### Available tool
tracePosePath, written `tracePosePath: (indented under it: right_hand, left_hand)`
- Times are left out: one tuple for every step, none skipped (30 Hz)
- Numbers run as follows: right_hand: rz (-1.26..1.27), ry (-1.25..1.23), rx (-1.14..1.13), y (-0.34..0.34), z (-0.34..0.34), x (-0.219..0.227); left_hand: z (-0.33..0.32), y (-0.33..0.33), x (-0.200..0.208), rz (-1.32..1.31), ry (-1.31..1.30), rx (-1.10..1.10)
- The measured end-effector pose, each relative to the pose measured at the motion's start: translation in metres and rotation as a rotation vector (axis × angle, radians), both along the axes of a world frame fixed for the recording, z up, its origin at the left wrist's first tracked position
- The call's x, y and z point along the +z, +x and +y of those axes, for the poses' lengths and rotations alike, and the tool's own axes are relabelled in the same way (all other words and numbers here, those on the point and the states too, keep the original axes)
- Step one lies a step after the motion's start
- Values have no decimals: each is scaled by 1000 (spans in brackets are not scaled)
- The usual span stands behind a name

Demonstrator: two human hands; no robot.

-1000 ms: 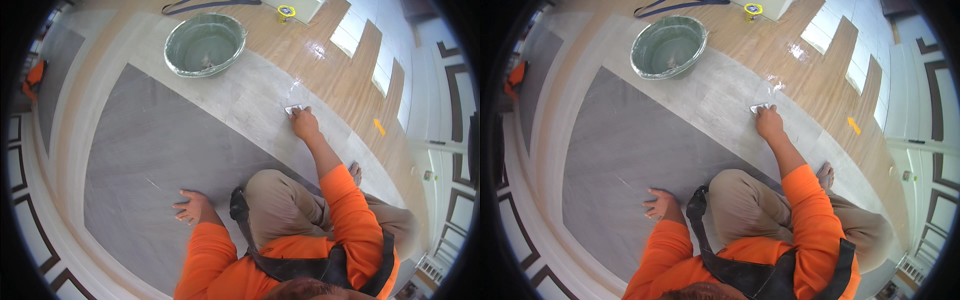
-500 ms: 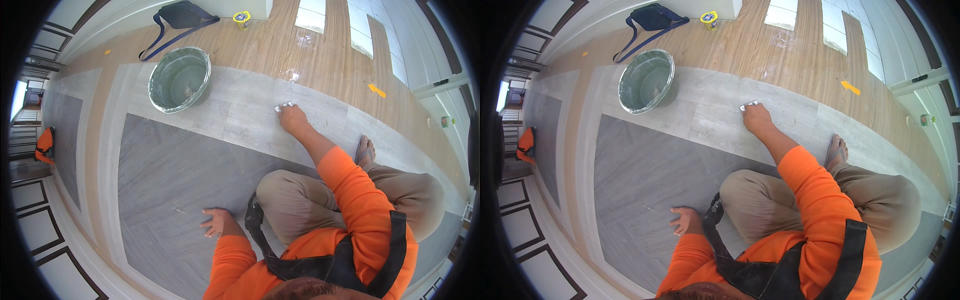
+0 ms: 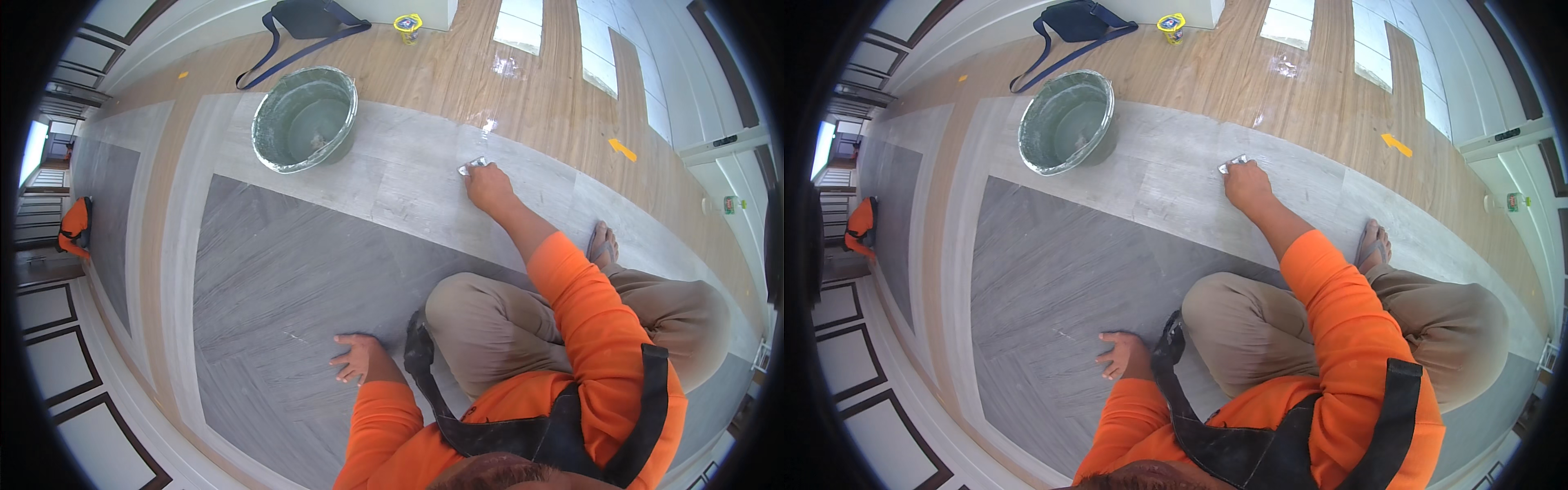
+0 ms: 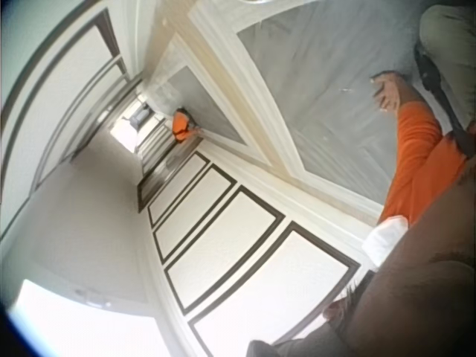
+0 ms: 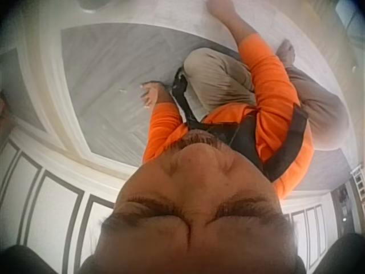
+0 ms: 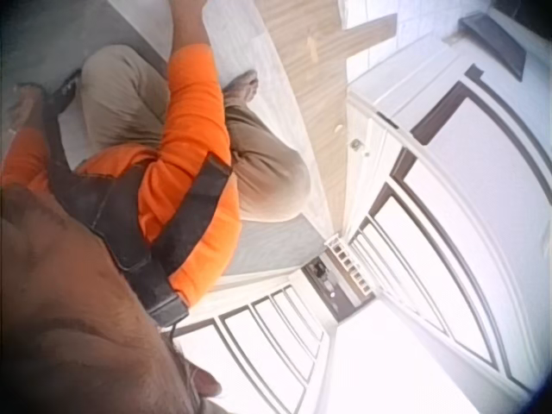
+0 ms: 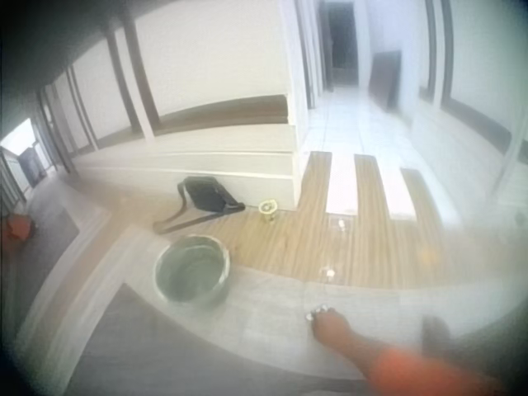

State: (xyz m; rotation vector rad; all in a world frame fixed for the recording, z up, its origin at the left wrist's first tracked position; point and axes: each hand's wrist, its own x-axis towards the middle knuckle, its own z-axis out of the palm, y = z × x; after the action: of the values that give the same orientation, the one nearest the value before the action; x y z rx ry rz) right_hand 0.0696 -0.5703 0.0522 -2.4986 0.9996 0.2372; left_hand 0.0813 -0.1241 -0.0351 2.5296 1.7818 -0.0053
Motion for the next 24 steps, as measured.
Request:
tracePosePath:
  right_hand:
    - [3,-5,10,0,0,1]
    - [3,-7,0,-1,1,-1]
    - [3,-10,-10,-4,4,-3]
    - [2,-11,-17,-5,5,-4]
    - [-5,-14,-10,-4,4,-5]
    - [-11,-18,-4,-2,1,-6]
    - [-18,-21,-2,-1,1,-5]
    - [-11,-16,8,-2,2,-5]
    - [-4,-12,19,-6,5,-4]
    - [4,-12,30,-8,5,-2]
    - [-1,-19,18,-8,5,-1]
    - [-6,-24,6,-8,5,1]
    - [-13,-25,-6,-8,6,0]
    - [-23,-28,15,-6,4,0]
    - [-34,-32,35,-2,1,0]
    - [-44,-36,53,1,0,-1]
    - [-18,-29,56,0,2,-2]
    - [8,-21,59,-3,7,-3]
    - [38,-19,64,-6,9,-2]
    - [24,-26,51,-7,12,-2]
    - [10,-32,39,-9,16,-2]
    - [-8,-33,26,-9,19,-3]
    - [-9,-31,32,-5,18,-3]
    - [-11,-29,37,3,14,-4]
  left_hand:
    - [-1,0,0,-6,2,2]
    - [-2,0,2,-7,-2,4]
    - [-3,0,3,-7,-6,6]
    - [-3,-2,5,-8,-8,10]
    - [-1,-2,2,-9,-5,8]
    - [2,-2,-2,-10,-3,5]
    - [3,0,-2,-12,0,-1]
    - [4,0,-2,-12,5,1]
    - [4,0,-1,-13,9,4]
    - [1,0,-1,-13,9,8]
    - [0,0,-2,-11,6,6]
    - [-2,1,-2,-9,3,5]
    - [0,0,-3,-9,6,5]
    - [2,0,-3,-9,9,4]
    - [3,0,-4,-9,13,3]
    - [4,0,-5,-7,17,1]
    - [5,1,-5,-14,22,2]
    - [5,1,-6,-21,27,4]
    - [3,0,-7,-24,26,7]
    - [1,-1,-8,-19,29,1]
    - [1,-1,-8,-13,31,-5]
    - [2,-2,-8,-12,39,-13]
    - [3,-2,-8,-9,39,-7]
    - [2,-1,-8,-7,40,-1]
